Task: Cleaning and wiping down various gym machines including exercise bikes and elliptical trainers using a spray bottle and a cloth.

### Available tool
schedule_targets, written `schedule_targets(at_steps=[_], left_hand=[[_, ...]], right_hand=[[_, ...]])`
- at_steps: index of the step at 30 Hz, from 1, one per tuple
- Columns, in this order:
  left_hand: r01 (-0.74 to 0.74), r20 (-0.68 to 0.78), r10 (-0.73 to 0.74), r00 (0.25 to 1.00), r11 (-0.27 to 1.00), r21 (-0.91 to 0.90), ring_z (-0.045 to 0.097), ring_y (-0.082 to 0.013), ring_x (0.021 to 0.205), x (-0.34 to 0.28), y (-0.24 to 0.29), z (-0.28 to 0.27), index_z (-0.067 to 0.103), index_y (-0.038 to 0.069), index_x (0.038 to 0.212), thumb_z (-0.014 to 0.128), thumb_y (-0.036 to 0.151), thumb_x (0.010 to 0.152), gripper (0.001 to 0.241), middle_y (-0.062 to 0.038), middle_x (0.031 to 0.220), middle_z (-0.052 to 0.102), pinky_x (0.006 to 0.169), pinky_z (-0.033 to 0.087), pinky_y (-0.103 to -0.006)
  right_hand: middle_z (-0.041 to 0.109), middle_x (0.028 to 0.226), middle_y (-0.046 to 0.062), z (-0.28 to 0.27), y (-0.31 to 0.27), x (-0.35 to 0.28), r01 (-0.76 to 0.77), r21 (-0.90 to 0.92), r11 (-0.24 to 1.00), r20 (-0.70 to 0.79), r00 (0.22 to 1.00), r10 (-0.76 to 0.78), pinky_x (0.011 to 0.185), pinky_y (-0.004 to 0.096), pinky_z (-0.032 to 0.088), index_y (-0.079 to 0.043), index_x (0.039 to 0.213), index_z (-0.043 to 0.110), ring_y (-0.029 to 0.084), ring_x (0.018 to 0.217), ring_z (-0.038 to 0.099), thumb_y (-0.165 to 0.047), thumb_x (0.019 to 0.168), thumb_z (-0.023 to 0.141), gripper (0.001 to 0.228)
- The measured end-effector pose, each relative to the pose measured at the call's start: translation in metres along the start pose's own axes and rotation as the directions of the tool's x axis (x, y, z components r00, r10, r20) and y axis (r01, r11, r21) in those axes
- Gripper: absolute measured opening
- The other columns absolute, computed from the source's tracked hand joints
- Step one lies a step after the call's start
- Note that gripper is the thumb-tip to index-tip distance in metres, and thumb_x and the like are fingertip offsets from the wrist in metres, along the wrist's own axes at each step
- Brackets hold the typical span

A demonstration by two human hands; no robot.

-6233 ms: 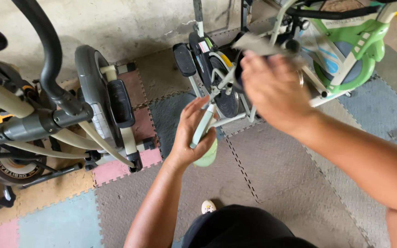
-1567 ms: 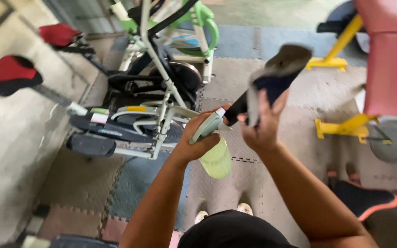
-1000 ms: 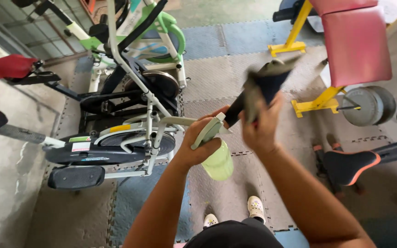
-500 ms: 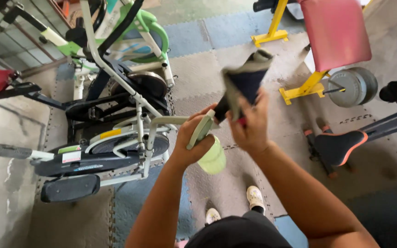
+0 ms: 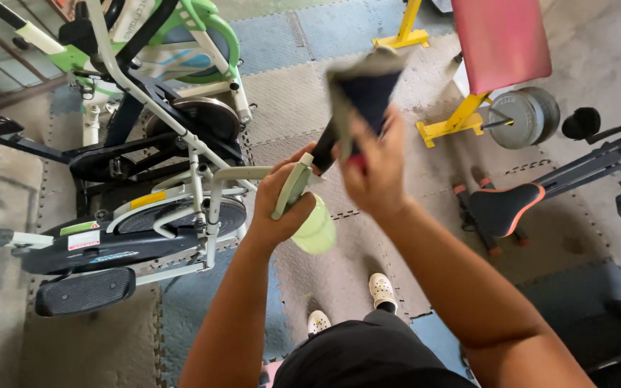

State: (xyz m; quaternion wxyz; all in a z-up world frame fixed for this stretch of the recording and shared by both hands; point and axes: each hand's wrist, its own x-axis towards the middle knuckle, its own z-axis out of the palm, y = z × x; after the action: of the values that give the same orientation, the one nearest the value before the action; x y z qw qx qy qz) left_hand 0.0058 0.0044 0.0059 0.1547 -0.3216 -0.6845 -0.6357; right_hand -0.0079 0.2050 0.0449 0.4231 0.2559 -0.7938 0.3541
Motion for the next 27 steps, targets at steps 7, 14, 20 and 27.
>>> schedule_targets(at_steps=[7,14,20,27], left_hand=[[0.007,-0.024,-0.007,1.0,1.0,0.009,0.057,-0.0285,0.142,-0.004,0.0,0.002,0.067,0.0,0.117,0.063,-0.002,0.082,0.036,-0.018,0.14,0.064,0.114,0.048,-0.0366],[0.091,-0.031,-0.09,0.995,0.996,0.021,0.063,-0.0211,0.127,-0.005,0.001,0.002,0.067,0.001,0.121,0.063,0.0,0.083,0.038,-0.019,0.153,0.059,0.105,0.049,-0.0339],[0.009,-0.01,-0.009,1.0,0.995,0.096,0.057,-0.0268,0.141,-0.014,-0.02,-0.007,0.067,0.0,0.122,0.065,0.0,0.082,0.04,-0.019,0.145,0.062,0.113,0.047,-0.0373],[0.079,-0.027,-0.079,0.997,0.997,-0.005,0.061,-0.0241,0.133,-0.007,-0.001,-0.003,0.067,0.001,0.121,0.065,0.004,0.085,0.036,-0.022,0.153,0.058,0.107,0.047,-0.0344]], right_hand=[[0.048,0.141,0.03,0.001,-0.002,-0.024,-0.025,0.022,0.999,0.212,0.977,0.02,0.11,0.049,0.045,-0.009,0.141,0.06,0.047,0.126,0.052,-0.009,0.088,0.073,0.054],[0.043,0.147,0.029,-0.006,0.006,0.009,-0.04,0.064,0.997,-0.029,0.999,0.042,0.115,0.049,0.04,-0.007,0.15,0.05,0.042,0.128,0.05,-0.011,0.102,0.076,0.055],[0.042,0.147,0.033,0.012,-0.015,-0.039,-0.081,0.106,0.991,0.257,0.965,0.052,0.118,0.053,0.042,-0.011,0.146,0.057,0.049,0.135,0.047,-0.01,0.085,0.072,0.062],[0.043,0.149,0.029,-0.006,-0.011,0.01,-0.069,0.03,0.997,0.096,0.993,0.066,0.118,0.049,0.043,-0.011,0.143,0.058,0.045,0.136,0.049,-0.015,0.093,0.079,0.055]])
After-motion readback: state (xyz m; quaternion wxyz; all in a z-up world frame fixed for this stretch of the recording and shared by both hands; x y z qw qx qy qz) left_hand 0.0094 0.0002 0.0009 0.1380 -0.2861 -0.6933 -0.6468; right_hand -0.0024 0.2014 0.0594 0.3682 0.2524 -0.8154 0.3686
